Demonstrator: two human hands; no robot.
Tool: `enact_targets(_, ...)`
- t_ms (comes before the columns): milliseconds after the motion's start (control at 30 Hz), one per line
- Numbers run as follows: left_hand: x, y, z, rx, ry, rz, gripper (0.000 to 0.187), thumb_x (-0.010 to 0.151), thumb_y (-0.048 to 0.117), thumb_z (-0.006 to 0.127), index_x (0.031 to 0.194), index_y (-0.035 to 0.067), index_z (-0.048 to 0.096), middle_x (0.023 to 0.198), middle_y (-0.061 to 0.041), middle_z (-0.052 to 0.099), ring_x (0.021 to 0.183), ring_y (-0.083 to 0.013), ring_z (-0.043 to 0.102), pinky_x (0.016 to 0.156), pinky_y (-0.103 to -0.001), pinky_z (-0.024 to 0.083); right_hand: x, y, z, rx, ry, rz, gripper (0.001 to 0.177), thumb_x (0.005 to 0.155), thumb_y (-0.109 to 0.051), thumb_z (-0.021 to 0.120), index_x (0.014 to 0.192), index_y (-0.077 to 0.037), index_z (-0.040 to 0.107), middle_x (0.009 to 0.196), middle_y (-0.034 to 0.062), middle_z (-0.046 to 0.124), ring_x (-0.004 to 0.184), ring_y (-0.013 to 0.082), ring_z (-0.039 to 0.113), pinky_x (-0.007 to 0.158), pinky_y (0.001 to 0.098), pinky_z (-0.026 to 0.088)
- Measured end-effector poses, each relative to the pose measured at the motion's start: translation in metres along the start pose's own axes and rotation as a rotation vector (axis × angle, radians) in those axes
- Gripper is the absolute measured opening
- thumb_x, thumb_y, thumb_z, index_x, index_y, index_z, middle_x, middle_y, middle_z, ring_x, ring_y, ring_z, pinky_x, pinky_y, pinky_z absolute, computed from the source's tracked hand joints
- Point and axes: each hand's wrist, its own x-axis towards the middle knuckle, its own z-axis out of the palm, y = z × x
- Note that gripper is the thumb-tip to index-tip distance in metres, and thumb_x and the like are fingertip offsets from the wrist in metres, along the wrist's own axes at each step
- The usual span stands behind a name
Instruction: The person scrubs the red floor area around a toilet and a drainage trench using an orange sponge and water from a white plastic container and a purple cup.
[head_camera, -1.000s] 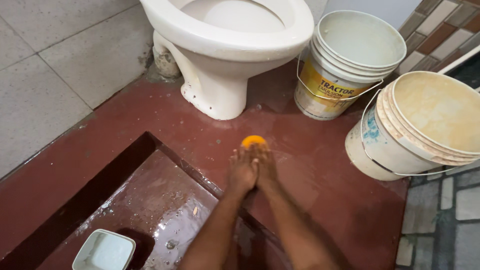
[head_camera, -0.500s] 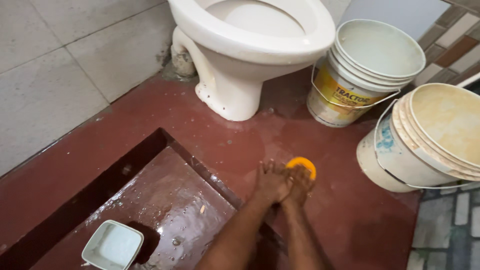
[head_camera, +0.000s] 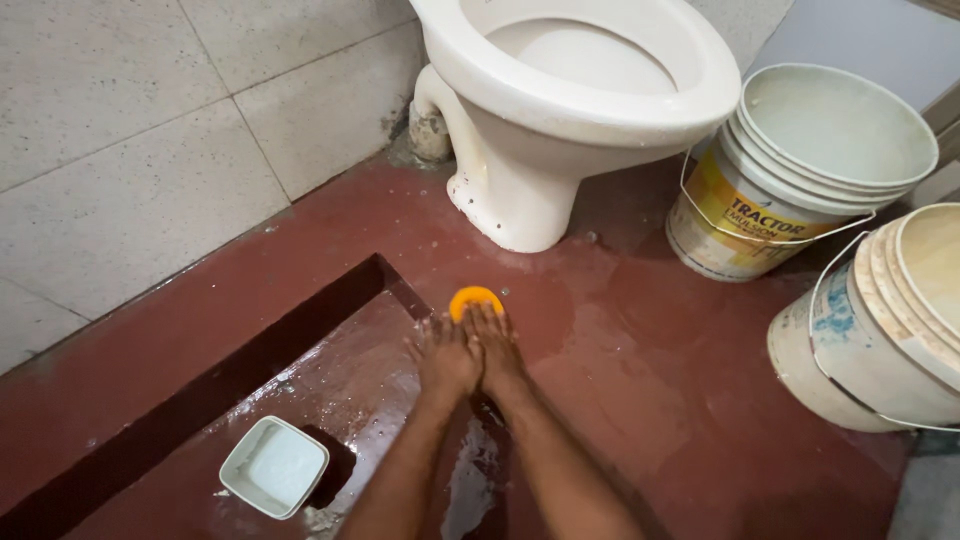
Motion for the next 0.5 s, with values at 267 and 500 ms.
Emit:
enact_targets(267, -0.078, 0.121, 0.062, -0.116, -0.215, 0.327, 0.063, 0.096, 0.043, 0.040, 0.151, 0.012, 0.043, 0.164, -0.019, 0.029, 0.154, -0.0431, 0.014, 0.117, -0.074, 0.001, -0.168, 0.095, -0.007, -0.329, 0.195, 0.359, 0.074, 0.094, -0.039, 0.047, 0.157, -0.004, 0.029, 0.165, 0.0185, 0.025, 0.153, 0.0393, 0.017, 0.122, 0.0556, 0.009)
enact_targets(500, -0.070, 0.105, 0.042, -0.078, -0.403, 0.359, 0.063, 0.098, 0.044, 0.034, 0.158, 0.023, 0.035, 0.167, -0.009, 0.026, 0.155, -0.0434, 0.013, 0.120, -0.074, -0.003, -0.163, 0.084, 0.008, -0.432, 0.153, 0.537, 0.083, 0.090, -0.051, 0.049, 0.156, -0.004, 0.029, 0.163, 0.0212, 0.023, 0.152, 0.0427, 0.015, 0.120, 0.0586, 0.005)
